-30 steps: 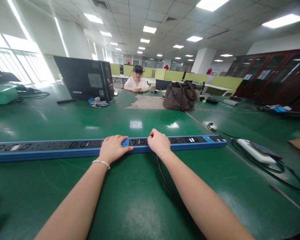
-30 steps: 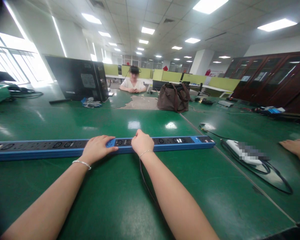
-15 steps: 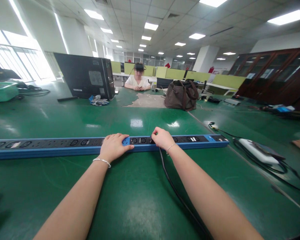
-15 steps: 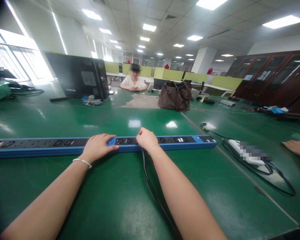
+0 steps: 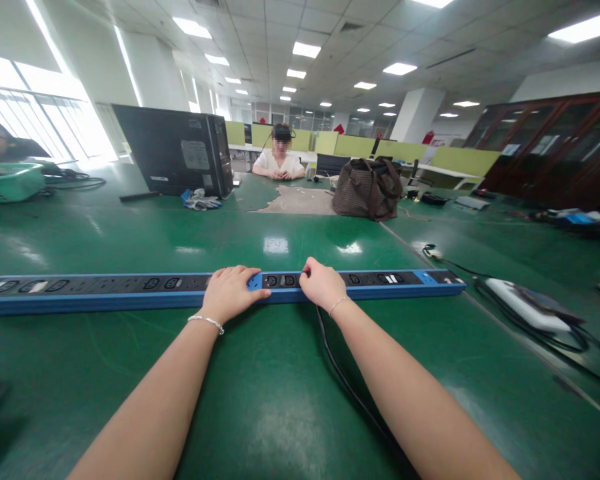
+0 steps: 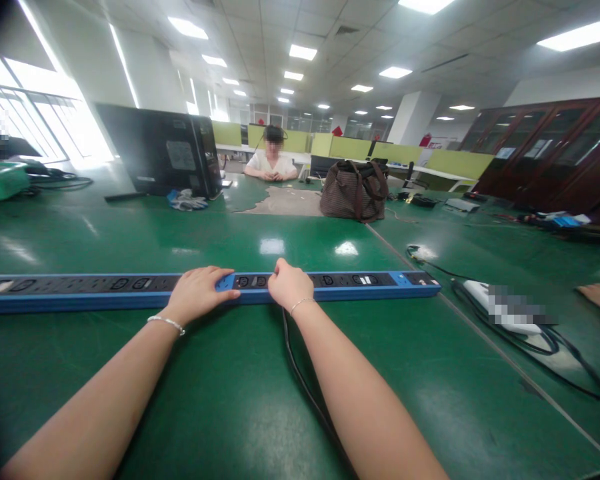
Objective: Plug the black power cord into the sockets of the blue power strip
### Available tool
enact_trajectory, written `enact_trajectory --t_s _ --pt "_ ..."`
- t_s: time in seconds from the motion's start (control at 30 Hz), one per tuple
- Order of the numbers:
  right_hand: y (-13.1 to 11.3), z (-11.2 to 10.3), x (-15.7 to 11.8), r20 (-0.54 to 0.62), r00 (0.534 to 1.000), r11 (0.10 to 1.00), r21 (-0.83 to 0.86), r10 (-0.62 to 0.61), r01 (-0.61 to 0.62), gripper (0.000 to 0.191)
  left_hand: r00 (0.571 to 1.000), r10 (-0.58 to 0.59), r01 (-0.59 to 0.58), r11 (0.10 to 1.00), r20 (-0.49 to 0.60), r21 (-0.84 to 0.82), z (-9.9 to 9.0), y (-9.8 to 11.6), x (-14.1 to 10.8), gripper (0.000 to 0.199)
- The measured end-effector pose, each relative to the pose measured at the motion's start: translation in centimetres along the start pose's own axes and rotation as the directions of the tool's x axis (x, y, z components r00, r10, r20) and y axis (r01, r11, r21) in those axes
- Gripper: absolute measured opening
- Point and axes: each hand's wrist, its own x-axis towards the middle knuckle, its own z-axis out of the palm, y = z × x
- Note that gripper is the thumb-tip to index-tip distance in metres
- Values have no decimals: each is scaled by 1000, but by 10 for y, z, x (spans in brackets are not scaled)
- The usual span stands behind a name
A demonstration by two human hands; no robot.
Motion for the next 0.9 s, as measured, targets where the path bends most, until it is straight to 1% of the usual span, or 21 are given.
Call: enact_trajectory --t_s 0.13,0.27,0.33,0.4,0.47,0.5,0.57,0.63,0.67,0.73,0.77,0.83,0.9 --pt "0 2 -2 14 1000 1000 -9 -15 15 26 1000 0 0 1000 -5 0 1 0 -1 63" --pt "-2 2 -4 -12 999 998 -49 -50 49 28 1000 -3 4 1000 -11 9 0 1 -2 63" --pt "-2 2 -2 6 999 998 -43 -48 48 26 1000 0 1 1000 -8 13 0 1 -3 63" --pt "-2 2 1 24 999 999 -23 -39 40 23 1000 1 -1 1000 -1 15 -1 1 -3 63" --pt "0 1 2 16 999 999 5 -39 39 21 1000 -2 1 1000 4 19 -2 2 -2 64" --pt "2 1 3 9 999 999 28 -44 44 22 1000 -3 3 1000 10 21 -2 2 -1 64" --pt "9 0 1 7 997 992 101 -79 78 31 999 -9 8 1000 30 21 -3 1 0 65" --pt "22 0 -2 -36 994 982 158 -102 107 42 998 -16 15 1000 57 17 -3 0 2 66" --pt "30 1 -3 -85 992 981 160 -97 109 46 997 -19 18 1000 69 17 -3 -1 2 67" --pt "48 6 -6 -244 969 994 89 -47 70 46 996 -16 14 1000 91 21 -4 -2 2 67" --pt "56 9 -8 -305 950 995 46 -68 87 42 995 -13 10 1000 99 26 -5 -1 2 68" --pt "69 16 -9 -349 924 987 -21 -159 162 35 996 -11 6 999 91 51 -8 4 0 66" --pt "75 23 -11 -345 914 977 -52 -214 208 35 999 -31 27 996 38 86 -12 17 -1 62"
